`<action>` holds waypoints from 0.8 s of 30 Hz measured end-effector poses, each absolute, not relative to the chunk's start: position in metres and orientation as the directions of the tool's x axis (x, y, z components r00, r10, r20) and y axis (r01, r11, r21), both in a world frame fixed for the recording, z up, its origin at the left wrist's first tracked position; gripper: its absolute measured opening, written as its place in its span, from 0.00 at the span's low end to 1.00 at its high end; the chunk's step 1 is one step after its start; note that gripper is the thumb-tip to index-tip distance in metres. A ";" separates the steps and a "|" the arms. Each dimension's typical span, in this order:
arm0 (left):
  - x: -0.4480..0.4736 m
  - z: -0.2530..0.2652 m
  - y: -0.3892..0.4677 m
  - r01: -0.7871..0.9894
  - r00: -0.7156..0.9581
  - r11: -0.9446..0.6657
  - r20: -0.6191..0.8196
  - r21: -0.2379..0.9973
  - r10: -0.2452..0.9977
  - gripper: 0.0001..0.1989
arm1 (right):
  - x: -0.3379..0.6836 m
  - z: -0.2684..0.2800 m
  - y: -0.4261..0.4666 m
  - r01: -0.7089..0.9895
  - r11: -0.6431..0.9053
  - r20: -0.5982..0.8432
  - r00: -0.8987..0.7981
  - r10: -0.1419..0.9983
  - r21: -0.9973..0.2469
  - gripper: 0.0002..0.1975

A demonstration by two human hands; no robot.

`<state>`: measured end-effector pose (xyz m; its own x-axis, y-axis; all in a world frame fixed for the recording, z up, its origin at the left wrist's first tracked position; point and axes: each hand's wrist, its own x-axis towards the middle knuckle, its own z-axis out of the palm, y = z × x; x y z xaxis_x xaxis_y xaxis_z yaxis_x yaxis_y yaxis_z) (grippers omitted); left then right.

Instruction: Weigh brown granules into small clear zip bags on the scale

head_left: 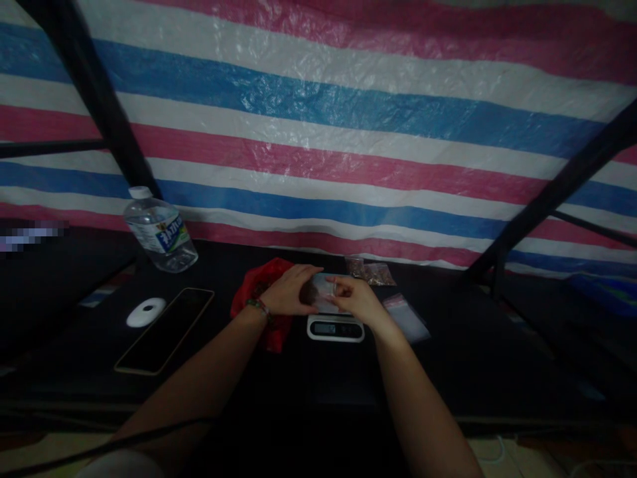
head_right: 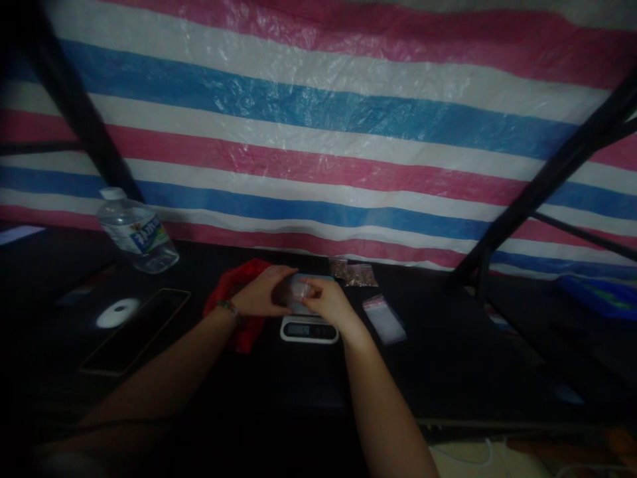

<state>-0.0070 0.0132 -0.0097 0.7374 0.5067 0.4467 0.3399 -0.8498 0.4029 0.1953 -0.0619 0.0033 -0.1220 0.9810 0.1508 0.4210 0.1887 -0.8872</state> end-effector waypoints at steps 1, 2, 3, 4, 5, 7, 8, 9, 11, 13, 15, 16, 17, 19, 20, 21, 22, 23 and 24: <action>-0.005 -0.010 0.011 0.334 0.734 -0.843 0.445 0.421 0.513 0.45 | 0.192 0.002 -0.062 0.449 0.202 0.159 -0.132 0.978 -0.870 0.24; -0.003 -0.011 0.009 0.332 0.731 -0.831 0.436 0.446 0.526 0.45 | 0.189 0.002 -0.062 0.478 0.219 0.166 -0.152 0.974 -0.851 0.23; 0.000 -0.012 0.007 0.329 0.728 -0.814 0.421 0.478 0.541 0.43 | 0.186 0.003 -0.062 0.504 0.243 0.176 -0.178 0.968 -0.829 0.20; 0.002 -0.013 0.005 0.324 0.724 -0.794 0.405 0.514 0.558 0.39 | 0.183 0.005 -0.061 0.523 0.273 0.190 -0.207 0.960 -0.807 0.18; 0.004 -0.014 0.003 0.318 0.716 -0.772 0.394 0.551 0.577 0.35 | 0.181 0.008 -0.060 0.535 0.306 0.216 -0.225 0.950 -0.788 0.15; 0.005 -0.016 0.002 0.307 0.677 -0.719 0.388 0.623 0.625 0.27 | 0.184 0.015 -0.055 0.543 0.355 0.299 -0.192 0.935 -0.761 0.11; 0.005 -0.017 0.003 0.301 0.647 -0.691 0.391 0.657 0.654 0.25 | 0.188 0.019 -0.051 0.549 0.365 0.348 -0.140 0.927 -0.752 0.11; 0.005 -0.018 0.004 0.293 0.612 -0.662 0.397 0.690 0.684 0.24 | 0.195 0.021 -0.047 0.562 0.366 0.398 -0.070 0.915 -0.742 0.11; 0.005 -0.020 0.006 0.255 0.551 -0.610 0.406 0.750 0.729 0.23 | 0.211 0.022 -0.037 0.609 0.366 0.488 0.040 0.872 -0.703 0.12; 0.005 -0.022 0.009 0.202 0.512 -0.572 0.412 0.795 0.754 0.23 | 0.229 0.014 -0.029 0.654 0.403 0.555 0.031 0.831 -0.640 0.12; 0.005 -0.024 0.011 0.175 0.483 -0.537 0.403 0.825 0.777 0.22 | 0.241 0.001 -0.025 0.670 0.434 0.569 -0.022 0.822 -0.602 0.13; 0.006 -0.025 0.011 0.170 0.472 -0.525 0.399 0.834 0.786 0.22 | 0.245 -0.007 -0.025 0.676 0.431 0.556 -0.037 0.830 -0.598 0.15; 0.006 -0.026 0.012 0.165 0.463 -0.517 0.397 0.840 0.793 0.21 | 0.248 -0.014 -0.026 0.685 0.415 0.537 -0.042 0.843 -0.598 0.17; 0.007 -0.028 0.013 0.148 0.454 -0.507 0.398 0.849 0.798 0.21 | 0.248 -0.026 -0.029 0.711 0.383 0.491 -0.062 0.869 -0.589 0.22; 0.007 -0.029 0.013 0.133 0.453 -0.501 0.397 0.855 0.798 0.20 | 0.247 -0.031 -0.030 0.723 0.377 0.470 -0.081 0.879 -0.579 0.23; 0.007 -0.030 0.014 0.117 0.455 -0.491 0.393 0.863 0.799 0.21 | 0.246 -0.033 -0.031 0.731 0.376 0.455 -0.101 0.885 -0.570 0.23; 0.008 -0.031 0.014 0.100 0.456 -0.476 0.385 0.874 0.802 0.21 | 0.245 -0.035 -0.032 0.733 0.378 0.444 -0.115 0.889 -0.565 0.22; 0.008 -0.031 0.014 0.081 0.457 -0.458 0.375 0.885 0.806 0.22 | 0.244 -0.036 -0.032 0.731 0.378 0.437 -0.121 0.891 -0.568 0.20; 0.009 -0.031 0.014 0.063 0.459 -0.441 0.366 0.895 0.809 0.23 | 0.243 -0.037 -0.032 0.722 0.377 0.435 -0.117 0.893 -0.580 0.19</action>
